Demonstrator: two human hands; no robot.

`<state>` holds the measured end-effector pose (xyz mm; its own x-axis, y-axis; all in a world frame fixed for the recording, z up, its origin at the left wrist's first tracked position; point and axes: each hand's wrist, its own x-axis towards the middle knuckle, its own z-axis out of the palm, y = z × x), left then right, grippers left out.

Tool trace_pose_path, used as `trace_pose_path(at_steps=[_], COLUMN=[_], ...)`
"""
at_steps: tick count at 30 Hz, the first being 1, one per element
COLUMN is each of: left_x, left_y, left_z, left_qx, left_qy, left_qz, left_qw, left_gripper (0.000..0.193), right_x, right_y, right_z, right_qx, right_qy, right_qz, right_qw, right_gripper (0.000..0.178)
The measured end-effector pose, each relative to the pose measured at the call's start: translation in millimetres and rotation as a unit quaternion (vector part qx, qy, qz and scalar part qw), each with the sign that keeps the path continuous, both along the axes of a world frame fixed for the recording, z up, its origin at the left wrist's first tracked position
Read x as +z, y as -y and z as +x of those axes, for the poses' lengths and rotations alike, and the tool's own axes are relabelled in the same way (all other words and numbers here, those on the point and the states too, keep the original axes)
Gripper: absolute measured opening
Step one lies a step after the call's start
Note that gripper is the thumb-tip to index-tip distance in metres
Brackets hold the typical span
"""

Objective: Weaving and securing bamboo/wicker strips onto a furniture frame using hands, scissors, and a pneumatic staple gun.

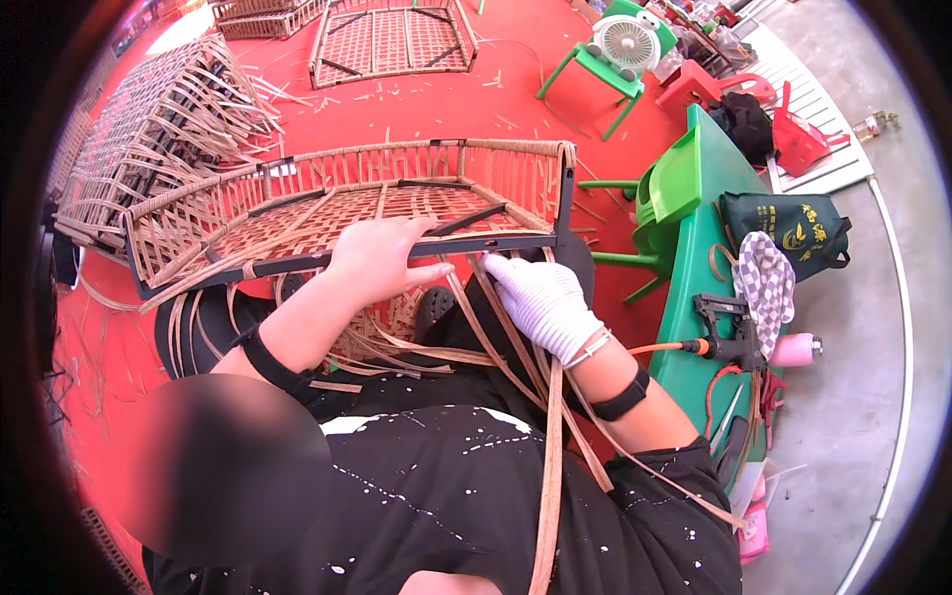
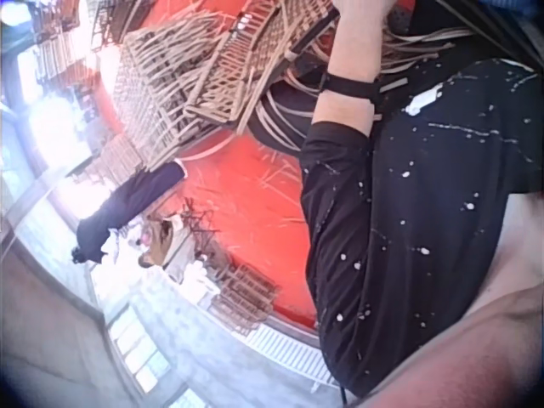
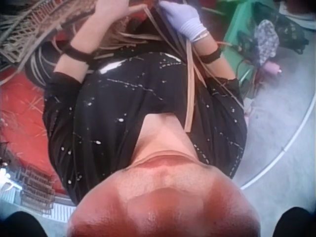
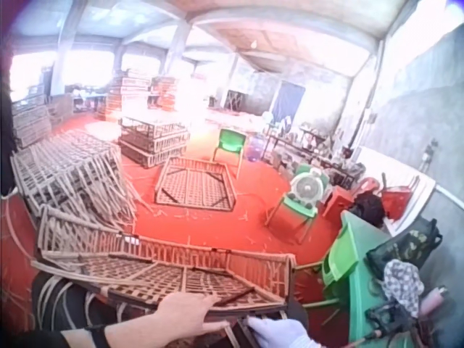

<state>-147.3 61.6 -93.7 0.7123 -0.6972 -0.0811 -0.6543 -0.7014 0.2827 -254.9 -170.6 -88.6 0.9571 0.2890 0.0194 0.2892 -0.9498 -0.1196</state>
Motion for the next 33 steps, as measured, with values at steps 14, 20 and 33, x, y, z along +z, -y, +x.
trace_pose_path(at_steps=[14, 20, 33], left_x=[4, 1, -24], left_y=[1, 2, 10], left_z=[4, 12, 8], left_qx=[-0.029, -0.039, 0.003], left_qy=[-0.035, -0.053, 0.096], left_qz=[0.017, 0.021, -0.028], left_qw=[0.999, 0.998, 0.995], left_gripper=[0.078, 0.072, 0.019], right_x=[-3, 5, 38], right_y=[-12, -55, -72], right_z=[21, 36, -1], right_qx=[0.073, -0.064, -0.222], right_qy=[0.199, 0.005, -0.158], right_qz=[0.246, 0.635, 0.778], right_qw=[0.946, 0.77, 0.566], right_gripper=[0.023, 0.056, 0.064])
